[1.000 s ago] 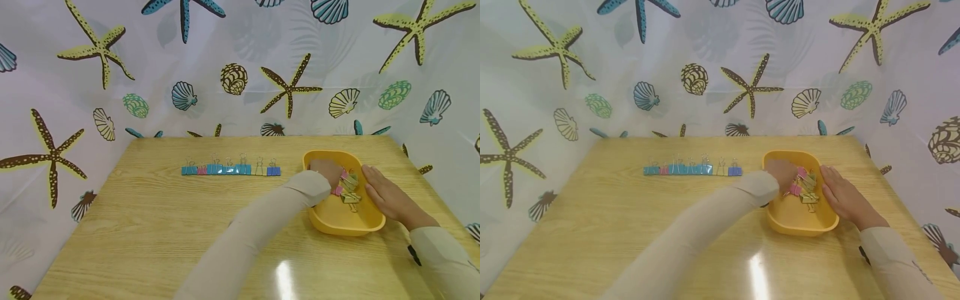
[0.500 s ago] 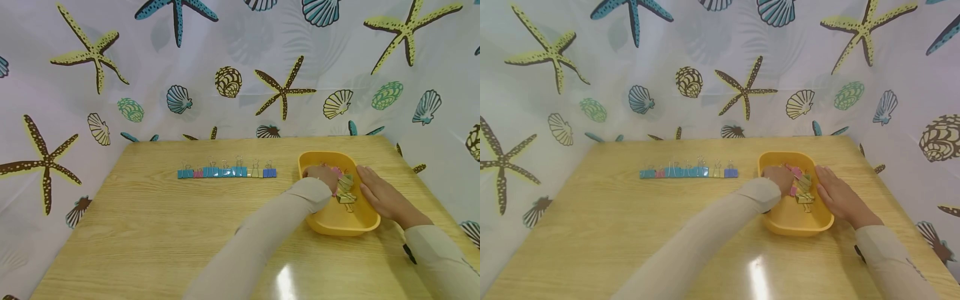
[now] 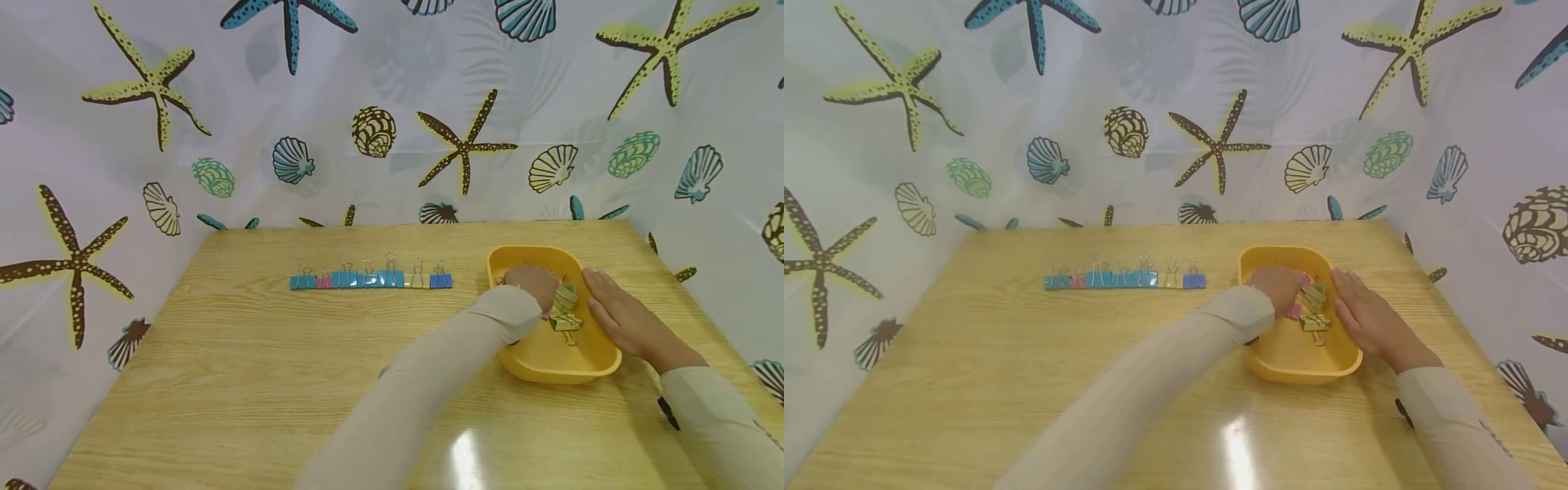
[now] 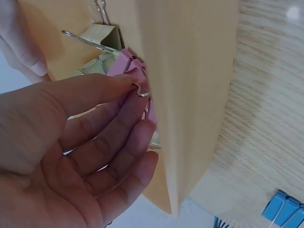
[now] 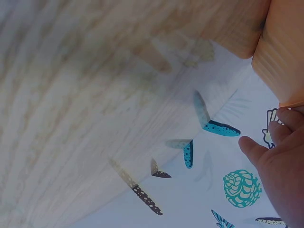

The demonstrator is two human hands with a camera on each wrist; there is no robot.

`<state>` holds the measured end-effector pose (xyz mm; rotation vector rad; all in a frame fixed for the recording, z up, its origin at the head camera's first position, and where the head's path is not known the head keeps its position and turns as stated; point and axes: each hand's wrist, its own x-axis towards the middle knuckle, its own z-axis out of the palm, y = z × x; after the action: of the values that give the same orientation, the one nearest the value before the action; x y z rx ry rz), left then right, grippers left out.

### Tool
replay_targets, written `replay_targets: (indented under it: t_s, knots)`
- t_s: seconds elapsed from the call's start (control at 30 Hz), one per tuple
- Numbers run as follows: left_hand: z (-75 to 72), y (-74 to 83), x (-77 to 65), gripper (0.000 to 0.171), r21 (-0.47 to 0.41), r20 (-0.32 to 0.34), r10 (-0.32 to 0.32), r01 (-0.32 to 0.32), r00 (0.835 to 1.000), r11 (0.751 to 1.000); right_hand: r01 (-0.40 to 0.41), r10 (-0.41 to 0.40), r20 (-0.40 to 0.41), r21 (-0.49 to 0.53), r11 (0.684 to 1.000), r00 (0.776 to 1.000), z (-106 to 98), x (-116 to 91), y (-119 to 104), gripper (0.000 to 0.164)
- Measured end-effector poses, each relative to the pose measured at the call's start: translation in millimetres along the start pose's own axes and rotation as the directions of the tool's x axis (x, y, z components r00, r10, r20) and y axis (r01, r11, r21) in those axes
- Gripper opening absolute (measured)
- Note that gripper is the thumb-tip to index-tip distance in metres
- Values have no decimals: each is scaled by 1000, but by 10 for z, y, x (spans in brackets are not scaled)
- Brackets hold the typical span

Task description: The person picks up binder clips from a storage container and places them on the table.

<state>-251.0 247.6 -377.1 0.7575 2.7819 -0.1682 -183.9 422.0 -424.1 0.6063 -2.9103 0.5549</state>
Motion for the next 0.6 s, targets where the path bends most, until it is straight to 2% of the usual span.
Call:
replay_targets:
  t_s: [0.13,0.3,0.47,0.53,0.6]
  knots:
    - [-36,-71,-40,18,-41,-57,73,-75,996,996,-1,1,-2,2,1000,1000,4,0,-4,54]
    - [-149,-273,-167,17,-67,-98,200,-207,975,976,-2,2,-1,3,1000,1000,21,2,-3,54]
    - [-367,-543,-301,5,-145,-108,229,-243,967,959,-14,14,-2,-6,1000,1000,13,2,13,54]
    - [-475,-654,-360,17,-184,-111,235,-253,966,950,-13,13,-2,-7,1000,1000,11,3,19,54]
    - [-575,-772,-426,31,-203,-122,268,-288,956,936,-12,12,-1,-8,1000,1000,11,5,25,54]
